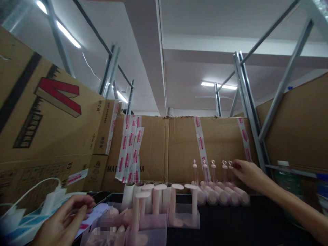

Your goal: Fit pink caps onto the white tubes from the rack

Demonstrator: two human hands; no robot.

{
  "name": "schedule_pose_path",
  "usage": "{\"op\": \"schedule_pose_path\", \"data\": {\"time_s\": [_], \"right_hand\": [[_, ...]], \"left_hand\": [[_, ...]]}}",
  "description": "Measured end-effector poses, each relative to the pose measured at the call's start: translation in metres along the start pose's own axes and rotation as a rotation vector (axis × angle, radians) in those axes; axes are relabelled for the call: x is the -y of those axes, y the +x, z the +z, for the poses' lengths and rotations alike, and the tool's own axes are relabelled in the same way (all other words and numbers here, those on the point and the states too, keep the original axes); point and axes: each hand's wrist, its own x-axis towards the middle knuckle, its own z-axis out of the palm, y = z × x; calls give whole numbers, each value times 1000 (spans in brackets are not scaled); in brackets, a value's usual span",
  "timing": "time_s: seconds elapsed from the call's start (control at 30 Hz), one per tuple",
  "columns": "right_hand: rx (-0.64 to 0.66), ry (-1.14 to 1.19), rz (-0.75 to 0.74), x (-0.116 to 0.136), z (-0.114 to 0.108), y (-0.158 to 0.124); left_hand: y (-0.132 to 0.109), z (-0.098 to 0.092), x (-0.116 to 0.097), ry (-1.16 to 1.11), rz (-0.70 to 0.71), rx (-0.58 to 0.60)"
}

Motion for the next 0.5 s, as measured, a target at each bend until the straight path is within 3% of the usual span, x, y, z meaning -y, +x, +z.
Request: {"op": "schedule_pose_path", "data": {"time_s": [0.13,0.3,0.4,0.5], "right_hand": [[283,156,-312,98,3,-7],[372,257,-450,223,36,-64],[362,223,-477,262,65,-89],[373,104,-466,279,89,-95]], "left_hand": [[-2,8,-1,94,160,4],[-11,13,-15,119,315,3],[-16,17,-21,134,379,9],[-20,19,-24,148,401,7]]}}
